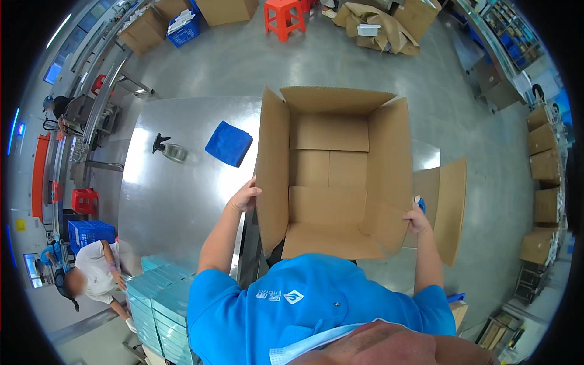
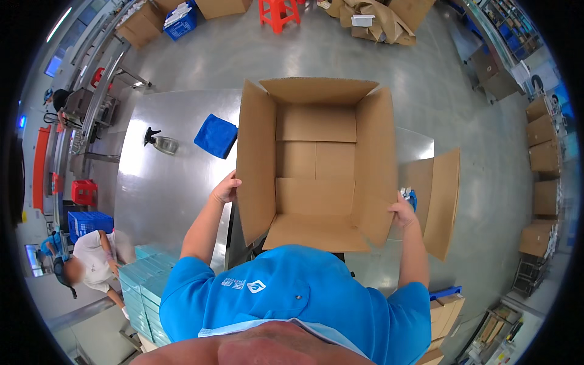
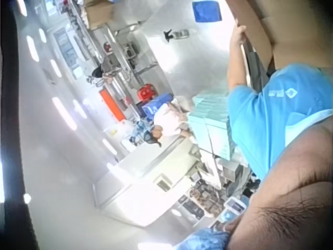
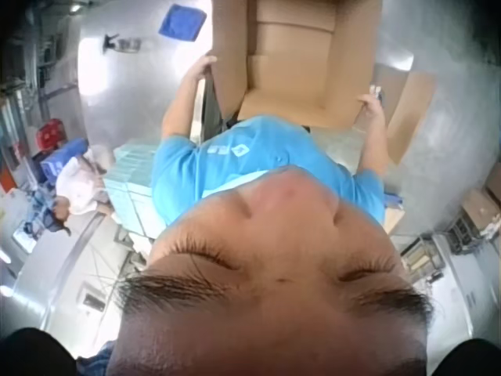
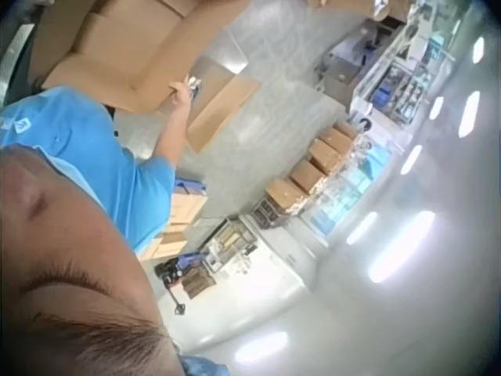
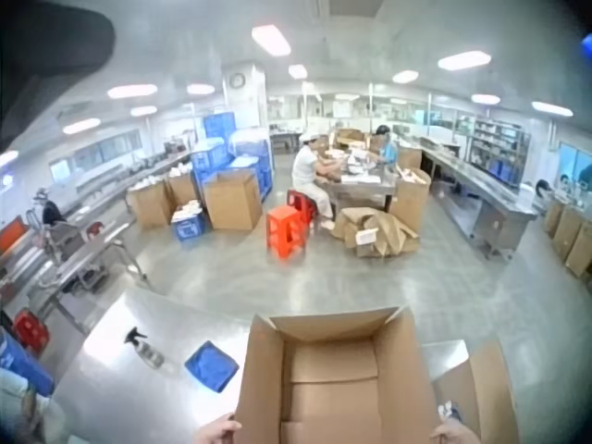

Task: Packing stacks of blue products into a large cardboard box and sealing it with tape.

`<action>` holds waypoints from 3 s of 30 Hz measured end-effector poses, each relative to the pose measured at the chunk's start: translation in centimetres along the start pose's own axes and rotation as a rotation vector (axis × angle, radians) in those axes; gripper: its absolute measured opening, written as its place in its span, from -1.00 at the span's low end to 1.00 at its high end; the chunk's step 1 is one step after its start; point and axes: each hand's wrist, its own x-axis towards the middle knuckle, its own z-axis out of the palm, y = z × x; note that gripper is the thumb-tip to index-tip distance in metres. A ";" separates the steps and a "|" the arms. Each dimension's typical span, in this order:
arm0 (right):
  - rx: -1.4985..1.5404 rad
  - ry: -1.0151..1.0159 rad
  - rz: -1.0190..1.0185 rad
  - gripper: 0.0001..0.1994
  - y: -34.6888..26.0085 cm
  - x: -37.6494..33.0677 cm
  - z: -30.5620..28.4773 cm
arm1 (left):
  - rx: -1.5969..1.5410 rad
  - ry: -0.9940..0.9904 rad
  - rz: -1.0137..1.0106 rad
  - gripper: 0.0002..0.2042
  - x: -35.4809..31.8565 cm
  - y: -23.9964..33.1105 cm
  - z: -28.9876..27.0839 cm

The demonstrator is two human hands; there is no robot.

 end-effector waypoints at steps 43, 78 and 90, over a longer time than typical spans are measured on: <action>-0.983 0.421 -0.021 0.02 10.4 13.4 1.6 | 1.216 0.726 -0.322 -0.53 16.2 -12.6 -5.0; -1.800 -0.176 -0.041 -0.25 5.9 17.1 14.7 | 1.193 0.604 -0.493 -0.47 16.7 -3.9 0.0; -1.746 0.050 -0.012 -0.46 5.8 4.2 21.5 | 1.267 0.460 -0.490 -0.39 16.7 -4.7 -0.2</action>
